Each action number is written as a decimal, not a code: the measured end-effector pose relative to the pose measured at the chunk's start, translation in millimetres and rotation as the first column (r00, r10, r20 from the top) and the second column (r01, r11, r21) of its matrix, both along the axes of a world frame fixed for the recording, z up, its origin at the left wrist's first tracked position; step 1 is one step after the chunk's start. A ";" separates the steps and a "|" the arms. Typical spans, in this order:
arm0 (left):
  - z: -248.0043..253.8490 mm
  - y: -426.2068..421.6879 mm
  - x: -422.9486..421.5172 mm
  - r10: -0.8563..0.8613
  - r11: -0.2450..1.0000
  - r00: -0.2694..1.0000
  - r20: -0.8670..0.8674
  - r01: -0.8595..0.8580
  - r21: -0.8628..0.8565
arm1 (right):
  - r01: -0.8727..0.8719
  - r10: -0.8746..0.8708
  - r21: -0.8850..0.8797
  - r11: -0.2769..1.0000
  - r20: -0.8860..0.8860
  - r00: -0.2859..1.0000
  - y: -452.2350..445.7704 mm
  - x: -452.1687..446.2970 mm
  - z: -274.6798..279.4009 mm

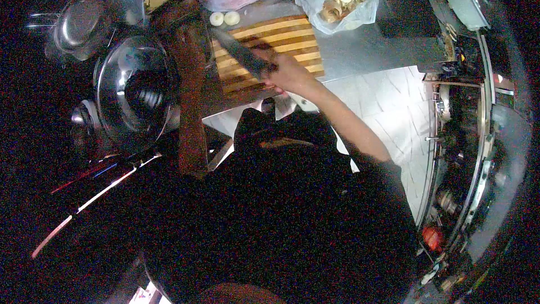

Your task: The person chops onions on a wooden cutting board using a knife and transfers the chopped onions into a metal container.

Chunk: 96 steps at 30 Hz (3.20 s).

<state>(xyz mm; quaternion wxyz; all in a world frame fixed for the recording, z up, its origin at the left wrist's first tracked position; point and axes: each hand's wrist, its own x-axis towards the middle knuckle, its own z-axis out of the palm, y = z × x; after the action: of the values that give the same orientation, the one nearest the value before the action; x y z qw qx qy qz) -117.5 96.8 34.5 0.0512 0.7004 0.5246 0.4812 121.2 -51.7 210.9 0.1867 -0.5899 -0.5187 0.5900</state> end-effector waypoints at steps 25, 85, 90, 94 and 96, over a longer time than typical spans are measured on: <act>39.3 -29.1 118.9 -0.512 0.842 0.776 -0.369 0.368 -0.395 | 0.356 -0.422 0.235 0.904 0.371 0.827 -104.2 89.8 -94.7; 28.0 -94.4 147.5 -0.142 0.850 0.984 -0.109 0.065 -0.523 | -0.153 -0.012 0.164 0.975 0.720 0.694 -72.7 66.7 -100.4; 25.5 -94.9 149.1 -0.170 0.857 0.976 -0.138 0.076 -0.510 | -0.088 -0.117 0.274 0.958 0.652 0.749 -65.9 58.2 -133.2; 23.6 -94.8 148.6 -0.150 0.859 0.978 -0.145 0.056 -0.509 | -0.150 -0.003 0.175 0.973 0.658 0.753 -57.3 66.3 -111.8; 18.1 -94.2 148.4 -0.135 0.874 0.979 -0.153 0.045 -0.483 | -0.175 0.054 0.118 0.978 0.663 0.747 -60.5 68.7 -94.4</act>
<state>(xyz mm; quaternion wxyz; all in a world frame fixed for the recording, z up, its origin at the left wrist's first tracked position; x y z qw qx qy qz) 30.9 2.6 52.6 0.1965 0.7307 0.5962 0.2682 190.0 -112.2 116.5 0.0065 -0.7078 -0.6353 0.3089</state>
